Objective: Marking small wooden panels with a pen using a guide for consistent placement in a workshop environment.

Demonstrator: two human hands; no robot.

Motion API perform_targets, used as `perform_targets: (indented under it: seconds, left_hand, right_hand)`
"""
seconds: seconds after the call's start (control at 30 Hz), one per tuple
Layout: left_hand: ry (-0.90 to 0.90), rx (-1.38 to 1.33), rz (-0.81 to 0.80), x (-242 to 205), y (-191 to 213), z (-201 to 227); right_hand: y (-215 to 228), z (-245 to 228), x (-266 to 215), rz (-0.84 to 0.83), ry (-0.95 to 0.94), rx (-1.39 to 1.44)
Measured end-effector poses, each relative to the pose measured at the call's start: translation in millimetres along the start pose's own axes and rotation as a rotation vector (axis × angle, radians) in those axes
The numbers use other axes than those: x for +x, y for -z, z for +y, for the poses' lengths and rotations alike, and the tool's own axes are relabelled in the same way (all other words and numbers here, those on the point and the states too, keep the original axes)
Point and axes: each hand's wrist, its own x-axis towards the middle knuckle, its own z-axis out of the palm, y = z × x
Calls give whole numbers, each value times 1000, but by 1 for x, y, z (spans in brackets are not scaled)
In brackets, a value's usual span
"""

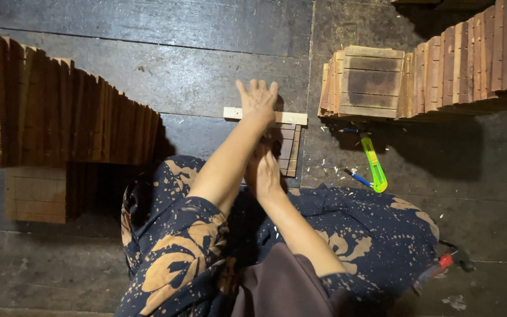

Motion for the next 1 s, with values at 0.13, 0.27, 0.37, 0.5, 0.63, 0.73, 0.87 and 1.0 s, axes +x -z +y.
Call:
perform_targets:
  seconds: [0.13,0.27,0.37,0.5,0.63,0.73,0.87,1.0]
  left_hand:
    - [-7,-22,31,-21,18,-1]
    - [0,-26,40,-33,31,-1]
    - [3,-16,36,-44,44,0]
    - [10,11,10,-34,35,-2]
    - [35,20,-18,-25,26,-2]
    - [37,4,-43,-28,30,-1]
    - [27,2,-55,-39,48,3]
    - [10,-7,-30,-33,37,-3]
  right_hand:
    - [-28,76,-56,28,334,-297]
    - [19,36,-78,-20,338,-254]
    - [46,10,-58,43,383,-186]
    - [21,28,-19,192,478,-208]
    - [-23,70,2,151,298,-10]
    - [14,30,15,79,259,52]
    - [17,27,19,110,298,-17]
    - [5,43,-11,77,399,-296]
